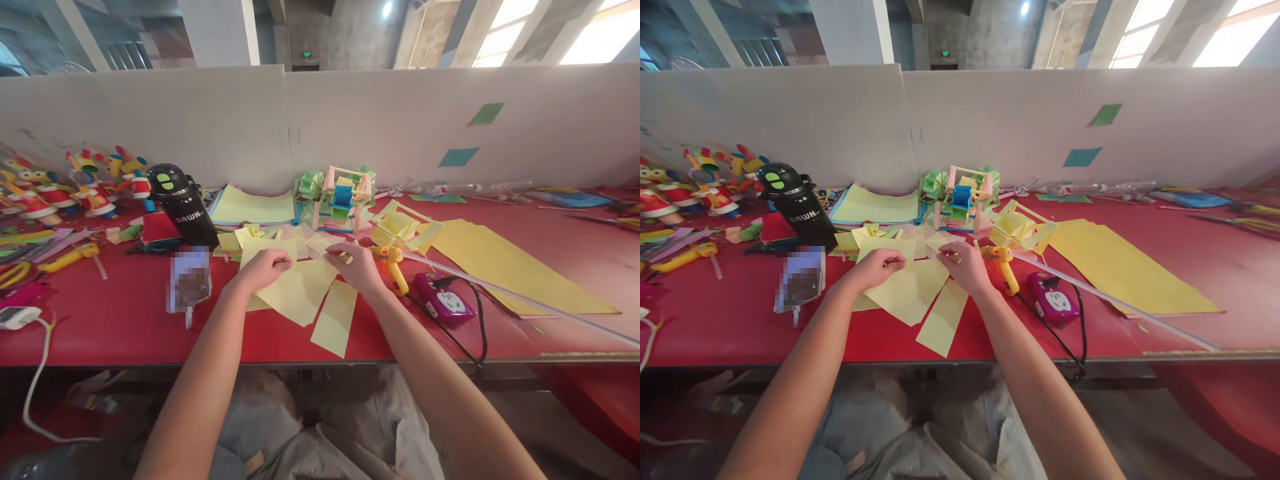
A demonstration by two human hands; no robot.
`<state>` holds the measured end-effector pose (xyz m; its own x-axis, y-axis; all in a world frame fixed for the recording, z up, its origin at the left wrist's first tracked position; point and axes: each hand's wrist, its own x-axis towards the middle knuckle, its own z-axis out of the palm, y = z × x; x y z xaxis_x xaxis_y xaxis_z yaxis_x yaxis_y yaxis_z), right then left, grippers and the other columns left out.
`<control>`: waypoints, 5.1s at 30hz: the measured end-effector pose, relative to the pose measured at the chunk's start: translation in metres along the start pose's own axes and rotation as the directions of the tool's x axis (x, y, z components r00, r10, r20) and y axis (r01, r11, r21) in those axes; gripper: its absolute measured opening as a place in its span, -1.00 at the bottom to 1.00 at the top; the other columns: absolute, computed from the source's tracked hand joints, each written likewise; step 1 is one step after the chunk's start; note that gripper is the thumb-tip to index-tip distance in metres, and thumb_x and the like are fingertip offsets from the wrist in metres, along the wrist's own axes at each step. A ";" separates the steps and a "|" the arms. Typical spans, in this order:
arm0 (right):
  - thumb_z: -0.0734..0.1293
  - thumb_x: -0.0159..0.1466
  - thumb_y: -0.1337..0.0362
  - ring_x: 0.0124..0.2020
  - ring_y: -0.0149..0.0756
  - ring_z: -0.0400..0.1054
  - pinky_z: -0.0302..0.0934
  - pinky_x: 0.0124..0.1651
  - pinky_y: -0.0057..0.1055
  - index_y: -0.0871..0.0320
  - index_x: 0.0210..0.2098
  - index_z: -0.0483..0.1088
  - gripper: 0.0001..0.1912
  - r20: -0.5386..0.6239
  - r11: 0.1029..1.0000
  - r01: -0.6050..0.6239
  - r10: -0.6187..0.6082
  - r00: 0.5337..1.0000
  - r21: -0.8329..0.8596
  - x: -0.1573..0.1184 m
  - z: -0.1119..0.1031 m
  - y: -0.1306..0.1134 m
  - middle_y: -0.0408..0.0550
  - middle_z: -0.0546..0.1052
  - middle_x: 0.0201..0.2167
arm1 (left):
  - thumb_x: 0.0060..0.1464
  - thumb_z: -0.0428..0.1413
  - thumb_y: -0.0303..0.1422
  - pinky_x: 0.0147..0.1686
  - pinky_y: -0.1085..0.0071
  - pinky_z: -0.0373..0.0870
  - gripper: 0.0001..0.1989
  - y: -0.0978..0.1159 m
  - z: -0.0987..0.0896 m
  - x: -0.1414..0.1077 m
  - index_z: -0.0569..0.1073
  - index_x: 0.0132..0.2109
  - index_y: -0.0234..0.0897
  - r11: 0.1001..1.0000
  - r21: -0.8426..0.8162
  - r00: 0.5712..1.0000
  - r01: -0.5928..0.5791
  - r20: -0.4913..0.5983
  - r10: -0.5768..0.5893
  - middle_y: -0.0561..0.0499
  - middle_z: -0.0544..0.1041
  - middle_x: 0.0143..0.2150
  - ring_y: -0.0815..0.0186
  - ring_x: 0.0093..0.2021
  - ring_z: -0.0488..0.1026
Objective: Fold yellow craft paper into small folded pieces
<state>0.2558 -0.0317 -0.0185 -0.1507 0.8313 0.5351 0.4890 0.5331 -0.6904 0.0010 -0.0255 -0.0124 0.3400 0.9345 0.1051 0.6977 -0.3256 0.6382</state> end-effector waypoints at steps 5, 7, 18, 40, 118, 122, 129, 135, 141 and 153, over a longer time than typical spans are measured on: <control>0.35 0.31 0.26 -0.09 -0.11 0.42 0.09 0.10 -0.05 0.05 -0.22 0.56 -0.87 0.153 0.898 0.256 -0.214 0.965 -0.358 -0.003 0.005 -0.007 -0.03 0.63 -0.19 | 0.17 0.05 -0.27 -0.36 0.37 0.25 -0.80 0.008 0.003 -0.001 0.56 -0.28 -0.16 0.991 0.126 0.998 -0.034 -0.042 0.040 -0.01 0.58 -0.35 0.21 -0.35 0.45; 0.32 0.33 0.29 -0.07 -0.10 0.40 -0.01 0.16 -0.02 0.03 -0.17 0.54 -0.85 0.221 0.857 0.318 -0.246 0.944 -0.405 -0.004 0.012 -0.014 -0.04 0.63 -0.19 | 0.18 0.04 -0.31 -0.34 0.36 0.25 -0.80 0.014 0.008 -0.001 0.57 -0.26 -0.14 0.983 0.166 0.993 -0.084 -0.071 0.097 -0.03 0.60 -0.30 0.17 -0.29 0.48; 0.18 0.40 0.30 -0.19 -0.18 0.38 0.09 -0.14 -0.28 0.12 -0.25 0.45 -0.79 0.245 0.889 0.279 -0.197 0.949 -0.364 -0.001 0.017 -0.013 0.00 0.57 -0.28 | 0.16 0.02 -0.48 -0.23 0.35 0.30 -0.76 0.025 0.009 0.000 0.57 -0.28 -0.16 0.927 0.273 0.935 -0.257 -0.171 0.310 -0.01 0.62 -0.28 0.20 -0.26 0.51; 0.26 0.31 0.14 -0.34 -0.26 0.37 0.31 -0.23 -0.28 0.07 -0.35 0.43 -0.81 -0.169 0.999 0.022 -0.016 0.986 0.036 0.000 0.004 -0.008 -0.08 0.53 -0.36 | 0.12 0.09 -0.34 -0.26 0.32 0.34 -0.87 0.002 -0.009 -0.001 0.55 -0.30 -0.17 0.974 0.178 0.933 -0.139 -0.306 0.189 -0.04 0.61 -0.33 0.18 -0.29 0.52; 0.54 0.02 -0.01 0.00 -0.03 0.49 0.44 0.00 -0.14 0.14 -0.03 0.43 -0.40 0.052 0.634 -0.397 0.490 0.870 0.664 0.001 0.010 -0.014 0.14 0.58 -0.03 | -0.11 0.27 -0.56 -0.16 0.38 0.54 -0.85 0.015 0.000 0.014 0.53 -0.31 -0.34 0.225 -0.974 0.905 0.025 -0.073 -0.418 -0.06 0.63 -0.29 0.32 -0.30 0.59; 0.56 -0.02 0.06 -0.06 0.00 0.53 0.43 0.00 -0.11 0.17 -0.07 0.48 -0.43 0.078 0.627 -0.356 0.426 0.902 0.693 0.000 0.009 -0.013 0.12 0.62 -0.09 | -0.13 0.31 -0.47 -0.22 0.38 0.54 -0.85 0.020 0.004 0.013 0.53 -0.34 -0.33 0.269 -0.960 0.927 0.076 -0.031 -0.374 -0.07 0.63 -0.31 0.32 -0.35 0.58; 0.54 0.02 0.12 -0.13 -0.05 0.55 0.43 0.01 -0.08 0.16 -0.11 0.50 -0.53 0.076 0.659 -0.322 0.373 0.925 0.680 0.000 0.008 -0.016 0.07 0.64 -0.15 | -0.24 0.39 -0.35 -0.20 0.29 0.53 -0.75 0.017 0.006 0.016 0.49 -0.40 -0.32 0.358 -0.934 0.878 -0.011 -0.181 -0.444 -0.04 0.59 -0.40 0.27 -0.37 0.58; 0.54 0.03 0.17 -0.09 -0.09 0.53 0.41 0.04 -0.09 0.15 -0.05 0.49 -0.50 0.172 0.663 -0.305 0.259 0.950 0.684 0.001 0.007 -0.014 0.06 0.62 -0.10 | -0.25 0.39 -0.27 -0.39 0.38 0.50 -0.71 0.012 0.003 0.016 0.47 -0.44 -0.30 0.448 -0.892 0.854 -0.052 -0.272 -0.443 -0.01 0.54 -0.41 0.33 -0.44 0.51; 0.47 0.06 0.19 -0.17 -0.12 0.54 0.41 -0.03 -0.15 0.16 -0.22 0.58 -0.70 0.131 0.713 -0.320 0.308 0.942 0.624 0.001 0.007 -0.008 0.01 0.64 -0.22 | -0.29 0.41 -0.26 -0.34 0.34 0.54 -0.59 0.011 0.003 0.016 0.57 -0.22 -0.31 0.538 -0.836 0.876 -0.110 -0.337 -0.344 -0.03 0.59 -0.33 0.33 -0.39 0.52; 0.36 0.04 0.29 -0.19 -0.18 0.51 0.41 -0.09 -0.22 0.15 -0.42 0.58 -0.86 0.005 0.769 -0.305 0.365 0.931 0.561 0.001 0.006 0.000 0.02 0.63 -0.20 | -0.14 0.22 -0.32 -0.25 0.34 0.50 -0.85 0.013 -0.007 0.011 0.51 -0.46 -0.35 0.391 -0.920 0.930 -0.023 -0.163 -0.329 -0.14 0.58 -0.22 0.29 -0.28 0.52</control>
<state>0.2506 -0.0302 -0.0207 0.0337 0.9694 0.2431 -0.0602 0.2447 -0.9677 0.0096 -0.0184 0.0026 -0.0154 0.9998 0.0121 -0.3154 -0.0164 0.9488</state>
